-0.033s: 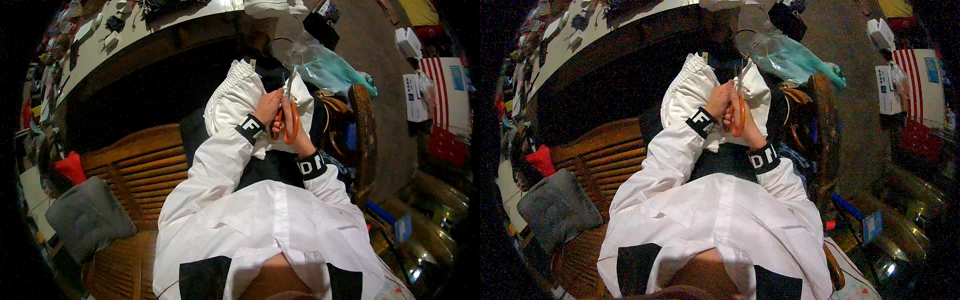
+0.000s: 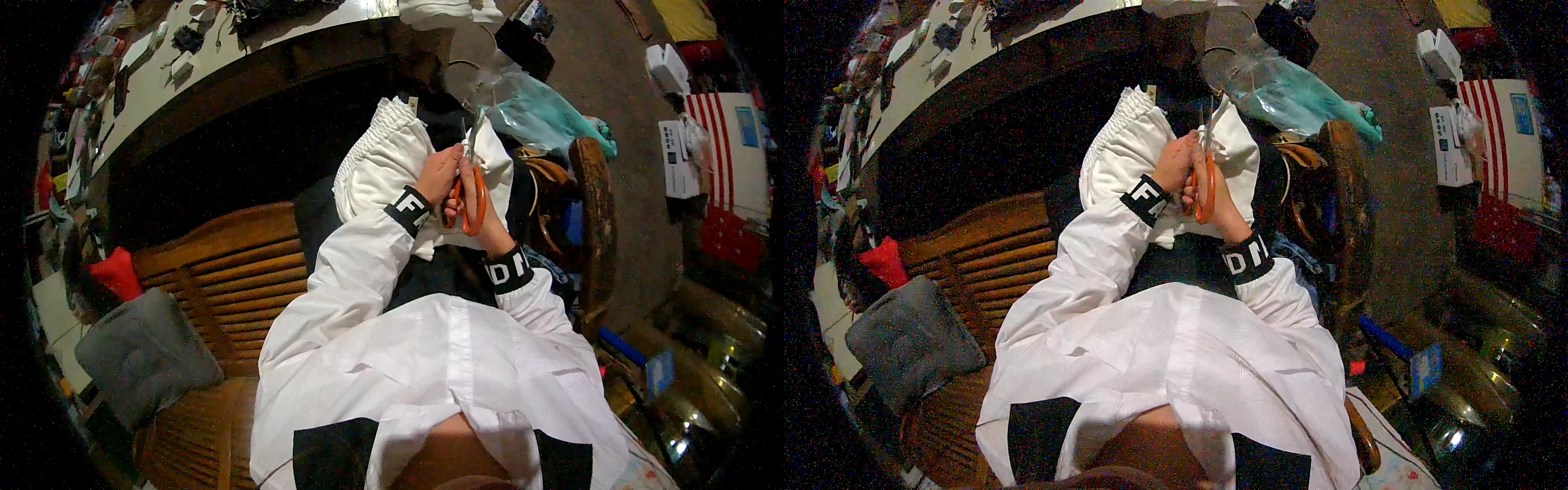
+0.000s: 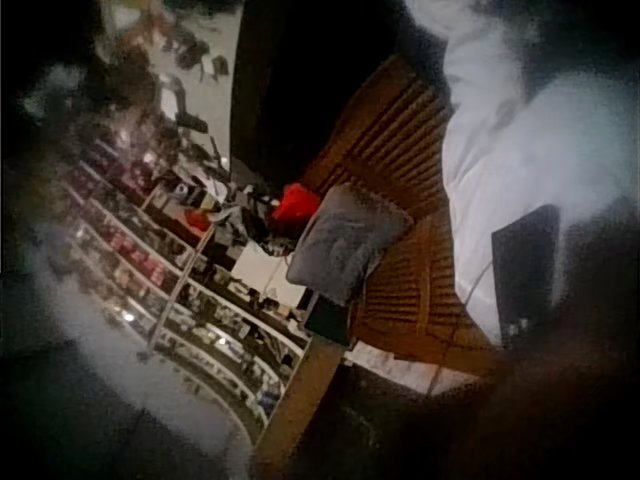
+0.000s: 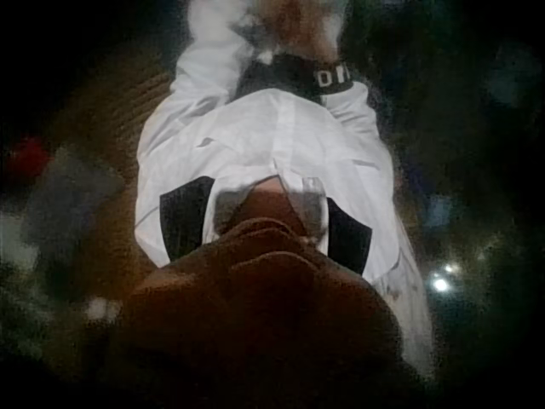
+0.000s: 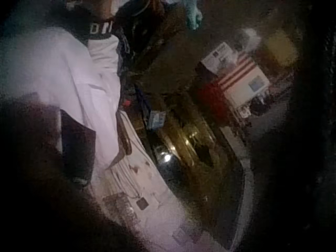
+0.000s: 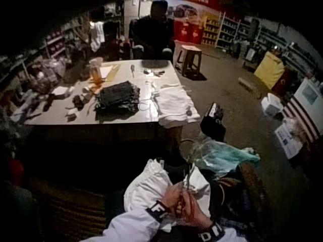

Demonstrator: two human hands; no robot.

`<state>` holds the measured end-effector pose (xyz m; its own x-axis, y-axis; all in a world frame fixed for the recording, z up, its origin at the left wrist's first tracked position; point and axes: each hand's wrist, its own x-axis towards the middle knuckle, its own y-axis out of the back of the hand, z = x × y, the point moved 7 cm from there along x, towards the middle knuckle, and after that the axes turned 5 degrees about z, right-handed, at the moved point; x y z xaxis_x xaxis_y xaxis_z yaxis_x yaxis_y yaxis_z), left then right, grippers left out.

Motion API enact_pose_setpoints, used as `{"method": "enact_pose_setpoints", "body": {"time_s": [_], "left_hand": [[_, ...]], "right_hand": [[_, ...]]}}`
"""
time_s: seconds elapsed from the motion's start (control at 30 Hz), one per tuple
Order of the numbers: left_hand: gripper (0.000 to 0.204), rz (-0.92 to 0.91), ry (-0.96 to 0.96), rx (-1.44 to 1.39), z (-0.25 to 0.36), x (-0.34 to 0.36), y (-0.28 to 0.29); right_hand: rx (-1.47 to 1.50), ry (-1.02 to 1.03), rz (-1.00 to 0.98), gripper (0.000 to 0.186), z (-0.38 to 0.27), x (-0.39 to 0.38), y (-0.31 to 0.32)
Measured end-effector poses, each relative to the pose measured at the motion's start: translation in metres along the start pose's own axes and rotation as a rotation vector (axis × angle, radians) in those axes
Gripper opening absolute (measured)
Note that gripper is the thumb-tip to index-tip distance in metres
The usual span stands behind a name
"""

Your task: The person uses orange-handled scissors to cut a white fabric garment laid on a dark surface. They repeatedly trim edges and reshape the fabric, occasionally lifting and repositioning it. The person places the cut fabric on a nearby table at the end.

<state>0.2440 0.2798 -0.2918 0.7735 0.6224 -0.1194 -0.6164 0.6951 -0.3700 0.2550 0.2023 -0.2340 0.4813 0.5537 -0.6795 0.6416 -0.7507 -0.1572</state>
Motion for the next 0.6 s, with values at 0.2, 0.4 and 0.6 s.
{"method": "enact_pose_setpoints", "body": {"time_s": [0.2, 0.4, 0.6], "left_hand": [[0.057, 0.012, 0.072, 0.113, 0.014, -0.001, 0.004], [0.052, -0.008, 0.067, -0.189, 0.034, -0.003, -0.006], [0.056, -0.035, 0.157, -0.267, 0.02, -0.004, -0.001]], "right_hand": [[-0.214, 0.108, -0.046, 0.041, -0.002, 0.003, 0.002], [-0.359, 0.333, 0.031, 0.044, -0.002, 0.012, 0.005], [-0.076, -0.041, -0.125, 0.042, 0.011, -0.002, 0.004]]}}
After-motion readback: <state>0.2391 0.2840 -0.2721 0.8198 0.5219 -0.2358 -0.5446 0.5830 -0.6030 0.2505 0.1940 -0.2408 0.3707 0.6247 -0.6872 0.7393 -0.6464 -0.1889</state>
